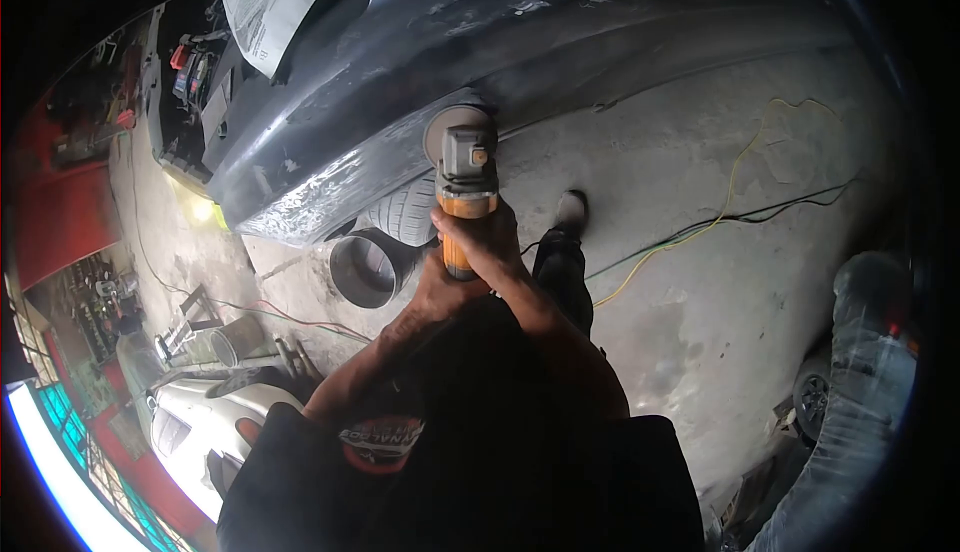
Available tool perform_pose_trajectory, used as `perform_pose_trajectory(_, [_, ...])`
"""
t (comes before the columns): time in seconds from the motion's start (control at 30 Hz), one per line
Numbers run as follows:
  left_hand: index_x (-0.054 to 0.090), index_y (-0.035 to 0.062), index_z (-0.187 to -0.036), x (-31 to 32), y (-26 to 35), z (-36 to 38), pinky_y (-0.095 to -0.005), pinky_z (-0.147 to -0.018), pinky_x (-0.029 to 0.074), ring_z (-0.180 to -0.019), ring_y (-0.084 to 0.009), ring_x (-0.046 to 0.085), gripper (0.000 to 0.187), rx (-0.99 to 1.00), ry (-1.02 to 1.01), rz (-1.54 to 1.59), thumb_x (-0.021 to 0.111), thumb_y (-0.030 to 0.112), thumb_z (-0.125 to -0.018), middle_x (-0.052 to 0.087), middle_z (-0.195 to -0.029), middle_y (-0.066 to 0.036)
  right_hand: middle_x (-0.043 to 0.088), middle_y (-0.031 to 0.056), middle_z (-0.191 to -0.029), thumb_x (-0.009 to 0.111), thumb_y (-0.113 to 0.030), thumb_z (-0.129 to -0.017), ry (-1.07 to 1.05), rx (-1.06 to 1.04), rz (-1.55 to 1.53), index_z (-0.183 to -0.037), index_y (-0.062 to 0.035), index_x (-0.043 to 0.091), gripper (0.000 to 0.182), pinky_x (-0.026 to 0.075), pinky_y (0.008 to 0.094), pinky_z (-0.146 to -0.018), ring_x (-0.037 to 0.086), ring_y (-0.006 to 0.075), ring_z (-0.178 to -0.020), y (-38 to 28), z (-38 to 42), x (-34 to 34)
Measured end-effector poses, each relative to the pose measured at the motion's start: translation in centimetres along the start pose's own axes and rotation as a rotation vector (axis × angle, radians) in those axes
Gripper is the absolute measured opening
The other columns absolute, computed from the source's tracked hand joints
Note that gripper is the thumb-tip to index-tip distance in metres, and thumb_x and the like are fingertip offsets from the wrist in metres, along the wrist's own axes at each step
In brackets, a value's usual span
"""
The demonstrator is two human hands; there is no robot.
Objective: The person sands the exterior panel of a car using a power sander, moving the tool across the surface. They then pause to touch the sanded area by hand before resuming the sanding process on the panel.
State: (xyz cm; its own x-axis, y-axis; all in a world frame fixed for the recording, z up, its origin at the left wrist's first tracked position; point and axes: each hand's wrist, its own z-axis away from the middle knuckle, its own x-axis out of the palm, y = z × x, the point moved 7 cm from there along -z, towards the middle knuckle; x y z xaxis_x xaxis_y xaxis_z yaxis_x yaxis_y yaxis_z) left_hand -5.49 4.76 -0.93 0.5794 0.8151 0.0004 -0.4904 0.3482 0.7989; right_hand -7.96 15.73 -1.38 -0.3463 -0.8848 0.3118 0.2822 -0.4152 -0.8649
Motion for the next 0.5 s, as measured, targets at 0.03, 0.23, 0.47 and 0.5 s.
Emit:
perform_pose_trajectory(0.03, [0.062, -0.005, -0.111, -0.3, -0.1, 0.4, -0.0323, -0.086, 0.055, -0.095, -0.0183, 0.069, 0.045, 0.038, 0.033, -0.064, 0.083, 0.01, -0.073, 0.071, -0.102, -0.011, 0.072, 0.0112, -0.09, 0.082, -0.027, -0.079, -0.005, 0.017, -0.046, -0.102, 0.0009, 0.067, 0.039, 0.056, 0.0357, -0.074, 0.072, 0.0203, -0.082, 0.2, 0.4, 0.2])
perform_pose_trajectory(0.23, [0.061, -0.005, -0.113, -0.1, -0.8, -0.1, -0.0333, -0.084, 0.056, -0.096, -0.0197, 0.069, 0.047, -0.046, -0.038, -0.009, 0.083, 0.009, -0.073, 0.07, -0.103, -0.012, 0.072, 0.013, -0.092, 0.082, -0.027, -0.08, 0.059, 0.042, 0.076, -0.104, 0.0009, 0.067, 0.04, 0.056, 0.0369, -0.075, 0.072, 0.0233, -0.083, -0.4, 0.1, -0.5])
perform_pose_trajectory(0.47, [0.06, -0.0043, -0.114, -0.3, -0.5, -0.6, -0.0345, -0.086, 0.055, -0.098, -0.0193, 0.068, 0.05, -0.084, -0.043, -0.02, 0.084, 0.011, -0.073, 0.069, -0.106, -0.011, 0.07, 0.0082, -0.085, 0.08, -0.023, -0.082, 0.028, -0.006, 0.093, -0.103, 0.0007, 0.065, 0.035, 0.055, 0.0319, -0.071, 0.069, 0.0158, -0.076, -1.0, -0.2, -0.3])
perform_pose_trajectory(0.5, [0.06, -0.0043, -0.114, -0.3, -0.5, -0.7, -0.0347, -0.087, 0.055, -0.099, -0.0194, 0.068, 0.051, -0.102, -0.047, -0.013, 0.084, 0.011, -0.072, 0.069, -0.106, -0.011, 0.07, 0.0084, -0.086, 0.08, -0.023, -0.082, 0.024, -0.015, 0.091, -0.103, 0.0008, 0.065, 0.036, 0.055, 0.0322, -0.071, 0.069, 0.0161, -0.077, -1.2, -0.1, -0.2])
